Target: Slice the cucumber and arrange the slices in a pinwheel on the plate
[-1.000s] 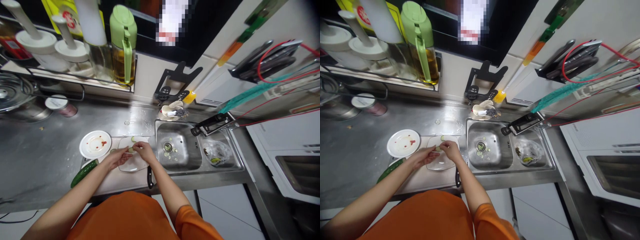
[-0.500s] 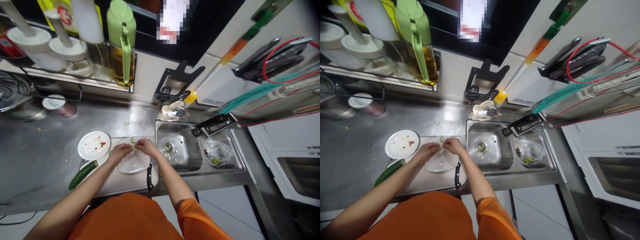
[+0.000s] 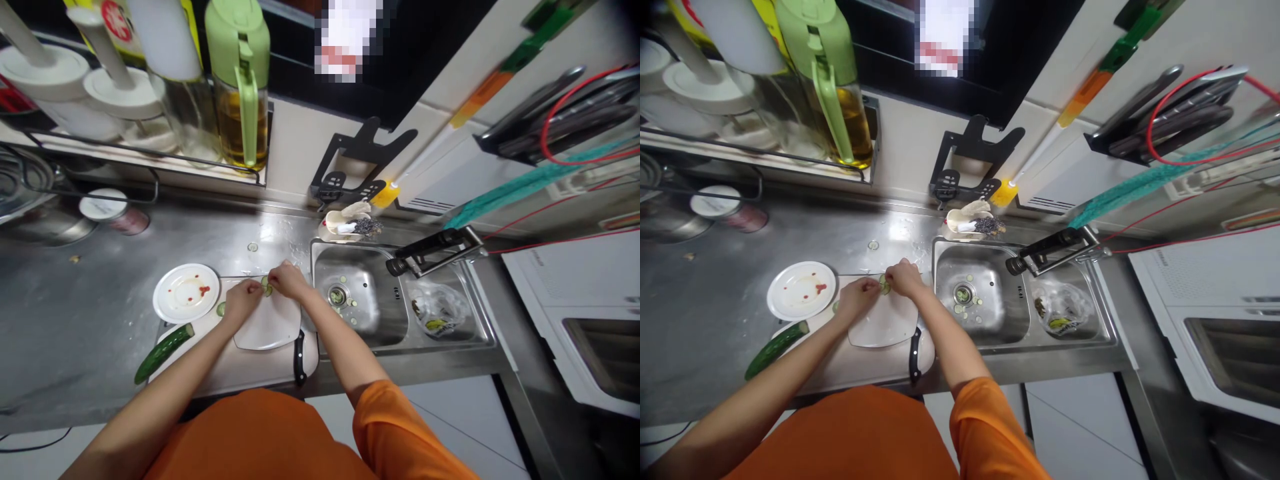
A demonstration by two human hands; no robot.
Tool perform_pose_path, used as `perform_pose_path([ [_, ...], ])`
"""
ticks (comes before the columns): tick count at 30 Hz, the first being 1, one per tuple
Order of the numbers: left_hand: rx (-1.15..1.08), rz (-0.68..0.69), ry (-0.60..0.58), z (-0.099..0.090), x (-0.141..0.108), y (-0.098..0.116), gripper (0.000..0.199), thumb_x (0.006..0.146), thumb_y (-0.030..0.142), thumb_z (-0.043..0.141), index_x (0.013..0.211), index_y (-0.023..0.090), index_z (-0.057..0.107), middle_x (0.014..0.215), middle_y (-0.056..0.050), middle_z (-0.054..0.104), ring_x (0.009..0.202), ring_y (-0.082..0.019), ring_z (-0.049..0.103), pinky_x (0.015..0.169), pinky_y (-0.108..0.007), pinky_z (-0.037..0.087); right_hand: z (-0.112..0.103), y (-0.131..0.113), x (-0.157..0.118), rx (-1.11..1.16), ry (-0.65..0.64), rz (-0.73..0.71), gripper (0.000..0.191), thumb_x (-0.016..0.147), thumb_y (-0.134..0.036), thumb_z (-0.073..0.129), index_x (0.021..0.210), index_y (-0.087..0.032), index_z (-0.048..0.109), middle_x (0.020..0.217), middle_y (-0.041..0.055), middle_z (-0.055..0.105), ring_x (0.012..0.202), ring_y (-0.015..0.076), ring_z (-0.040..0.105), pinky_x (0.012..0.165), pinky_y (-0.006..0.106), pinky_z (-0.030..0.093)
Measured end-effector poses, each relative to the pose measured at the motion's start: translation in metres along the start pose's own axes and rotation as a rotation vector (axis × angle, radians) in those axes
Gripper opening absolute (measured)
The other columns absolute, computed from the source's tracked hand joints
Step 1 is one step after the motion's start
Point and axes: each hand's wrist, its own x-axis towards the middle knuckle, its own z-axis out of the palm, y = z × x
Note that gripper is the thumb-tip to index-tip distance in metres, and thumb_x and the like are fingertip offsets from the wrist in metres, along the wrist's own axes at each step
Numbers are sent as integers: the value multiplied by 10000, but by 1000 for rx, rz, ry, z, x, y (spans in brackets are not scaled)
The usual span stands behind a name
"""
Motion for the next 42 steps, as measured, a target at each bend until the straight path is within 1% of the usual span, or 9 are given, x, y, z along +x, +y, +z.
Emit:
perform_pose_path([
  [5, -6, -32, -9, 2, 1, -1, 183, 708, 356, 579, 800, 242, 688, 756, 18, 704, 737, -162, 621, 718, -259, 424, 2, 1, 5, -24, -7, -38, 192, 857, -223, 511, 913, -236, 694, 868, 65, 666, 1026, 247, 465, 794, 329, 321],
  [14, 24, -15, -7, 2, 1, -1, 176, 705, 343, 581, 806, 247, 689, 751, 19, 697, 722, -157, 617, 725, -252, 426, 7, 6, 9, -28, -10, -86, 197, 848, -197, 496, 883, -228, 688, 880, 53, 675, 1007, 238, 452, 755, 323, 305],
  [25, 83, 0, 25, 5, 0, 0, 145, 724, 318, 560, 790, 256, 672, 750, 16, 696, 708, -156, 604, 665, -241, 399, 12, 6, 9, -57, -4, -84, 227, 880, -218, 462, 911, -224, 687, 941, 64, 675, 1010, 239, 432, 758, 332, 303],
  [30, 133, 37, 46, 8, -1, 0, 157, 745, 321, 548, 829, 247, 659, 763, 6, 695, 722, -164, 609, 662, -245, 391, 13, 5, 6, -92, 17, -86, 222, 893, -222, 457, 929, -224, 676, 950, 59, 670, 1020, 231, 419, 747, 326, 294],
  [37, 206, 130, 77, 14, 0, -5, 202, 782, 309, 513, 919, 226, 637, 817, -25, 694, 750, -185, 620, 665, -262, 396, 19, 5, 2, -121, 82, -96, 200, 914, -251, 463, 940, -217, 658, 948, 63, 658, 1018, 224, 407, 722, 324, 276],
  [42, 219, 186, 99, 15, 0, -8, 208, 796, 294, 508, 947, 197, 610, 845, -48, 676, 775, -190, 610, 702, -274, 417, 24, 4, 0, -137, 110, -89, 184, 918, -257, 469, 939, -214, 647, 965, 69, 640, 1027, 224, 392, 716, 324, 274],
])
